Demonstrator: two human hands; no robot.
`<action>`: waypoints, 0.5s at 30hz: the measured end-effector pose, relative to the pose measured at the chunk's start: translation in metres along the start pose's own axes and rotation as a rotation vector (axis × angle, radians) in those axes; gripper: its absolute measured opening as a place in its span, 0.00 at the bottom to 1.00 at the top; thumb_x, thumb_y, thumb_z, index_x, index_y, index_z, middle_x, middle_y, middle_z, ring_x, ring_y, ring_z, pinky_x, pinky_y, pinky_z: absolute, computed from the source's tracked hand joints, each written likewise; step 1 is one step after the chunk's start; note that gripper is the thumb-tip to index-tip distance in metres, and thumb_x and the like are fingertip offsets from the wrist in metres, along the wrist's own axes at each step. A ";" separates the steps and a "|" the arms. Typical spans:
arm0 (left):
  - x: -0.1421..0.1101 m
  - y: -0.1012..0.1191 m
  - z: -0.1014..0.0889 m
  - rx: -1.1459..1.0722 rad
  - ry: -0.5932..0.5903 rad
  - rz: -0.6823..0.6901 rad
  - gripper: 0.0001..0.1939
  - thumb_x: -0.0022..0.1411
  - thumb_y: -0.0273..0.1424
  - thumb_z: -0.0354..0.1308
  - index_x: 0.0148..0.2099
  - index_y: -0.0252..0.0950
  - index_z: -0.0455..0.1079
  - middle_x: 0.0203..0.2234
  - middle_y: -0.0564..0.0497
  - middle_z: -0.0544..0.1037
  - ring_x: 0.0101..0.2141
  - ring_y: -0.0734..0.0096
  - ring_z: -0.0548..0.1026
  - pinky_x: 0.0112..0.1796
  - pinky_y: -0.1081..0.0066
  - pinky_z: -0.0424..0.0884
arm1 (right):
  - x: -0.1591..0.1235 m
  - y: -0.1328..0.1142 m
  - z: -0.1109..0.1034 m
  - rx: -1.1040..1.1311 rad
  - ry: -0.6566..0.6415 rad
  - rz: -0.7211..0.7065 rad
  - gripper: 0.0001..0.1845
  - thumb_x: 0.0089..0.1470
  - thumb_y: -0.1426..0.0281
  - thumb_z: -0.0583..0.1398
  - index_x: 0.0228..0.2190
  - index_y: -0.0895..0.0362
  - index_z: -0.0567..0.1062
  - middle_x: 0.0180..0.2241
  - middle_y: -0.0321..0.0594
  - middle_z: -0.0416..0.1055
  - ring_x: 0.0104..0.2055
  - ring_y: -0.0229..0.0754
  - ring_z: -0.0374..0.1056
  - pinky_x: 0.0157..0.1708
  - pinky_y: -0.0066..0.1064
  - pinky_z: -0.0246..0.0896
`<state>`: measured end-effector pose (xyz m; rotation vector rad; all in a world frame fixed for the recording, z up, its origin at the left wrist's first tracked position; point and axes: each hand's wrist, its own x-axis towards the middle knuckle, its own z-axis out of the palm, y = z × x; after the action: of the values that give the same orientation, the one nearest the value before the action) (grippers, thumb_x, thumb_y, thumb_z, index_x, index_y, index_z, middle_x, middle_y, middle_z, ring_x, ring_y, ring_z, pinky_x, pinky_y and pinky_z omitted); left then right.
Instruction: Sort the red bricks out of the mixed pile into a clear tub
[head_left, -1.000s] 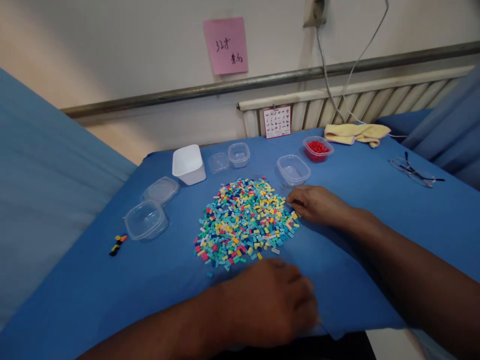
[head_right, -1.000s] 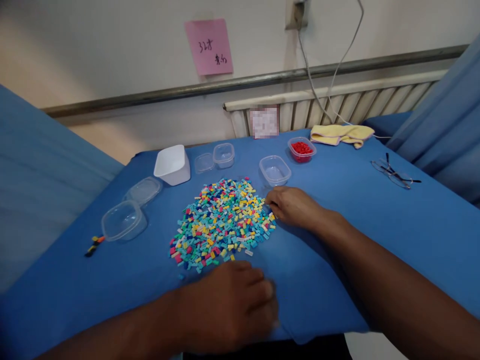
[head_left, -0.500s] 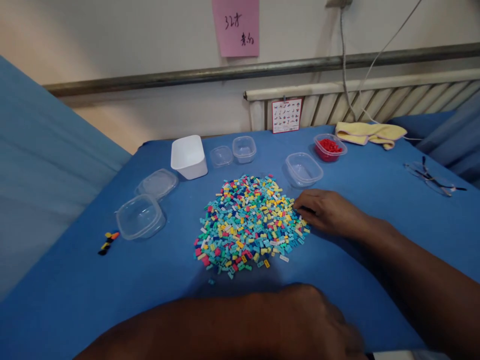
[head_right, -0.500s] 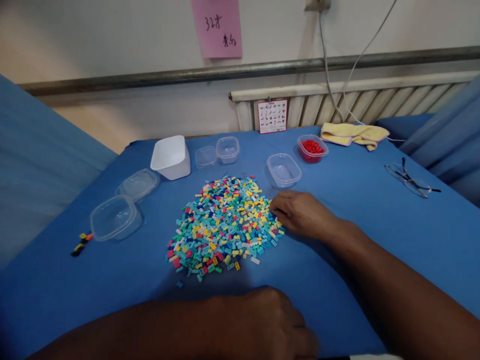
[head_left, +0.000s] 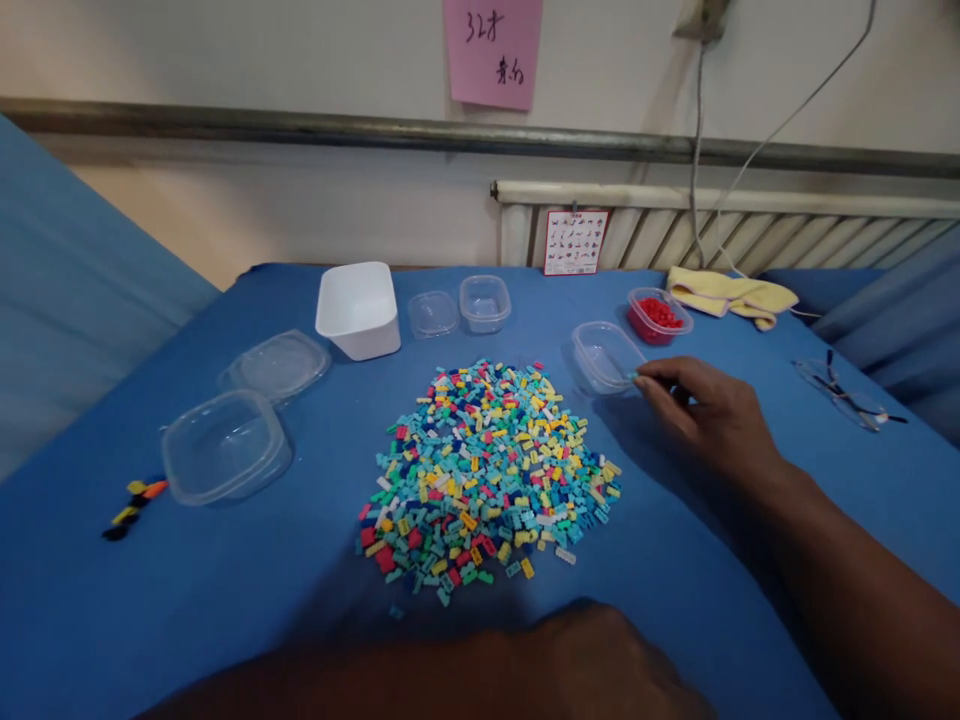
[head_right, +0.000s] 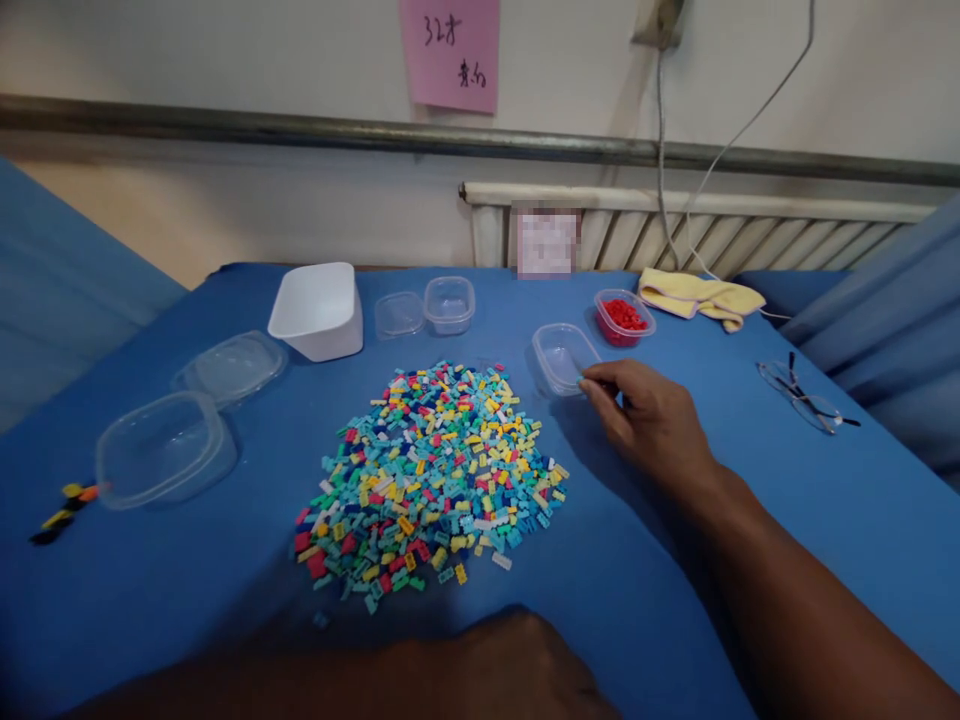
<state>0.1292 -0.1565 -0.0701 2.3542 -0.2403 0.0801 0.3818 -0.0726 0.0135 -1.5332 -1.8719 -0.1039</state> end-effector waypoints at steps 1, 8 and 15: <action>0.002 -0.002 0.003 -0.017 -0.004 -0.021 0.12 0.68 0.30 0.64 0.32 0.41 0.66 0.23 0.53 0.74 0.22 0.71 0.73 0.18 0.69 0.63 | 0.002 0.005 0.001 0.001 0.040 0.029 0.11 0.72 0.60 0.62 0.46 0.52 0.83 0.39 0.44 0.84 0.34 0.46 0.76 0.37 0.39 0.72; 0.003 0.003 -0.004 0.000 0.024 -0.024 0.04 0.70 0.33 0.63 0.42 0.39 0.72 0.31 0.52 0.81 0.27 0.70 0.78 0.21 0.69 0.66 | 0.012 0.028 0.013 0.017 0.098 0.097 0.14 0.71 0.61 0.61 0.49 0.54 0.84 0.43 0.46 0.86 0.37 0.48 0.80 0.42 0.42 0.74; -0.009 0.012 -0.014 0.121 0.137 0.131 0.09 0.73 0.31 0.62 0.53 0.37 0.72 0.45 0.50 0.84 0.37 0.70 0.81 0.23 0.65 0.65 | 0.005 0.008 -0.003 0.085 0.003 0.013 0.12 0.71 0.62 0.62 0.47 0.52 0.84 0.41 0.44 0.86 0.38 0.49 0.81 0.41 0.40 0.74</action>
<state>0.1182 -0.1538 -0.0525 2.4387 -0.3296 0.3267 0.3897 -0.0672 0.0158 -1.4862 -1.8403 -0.0208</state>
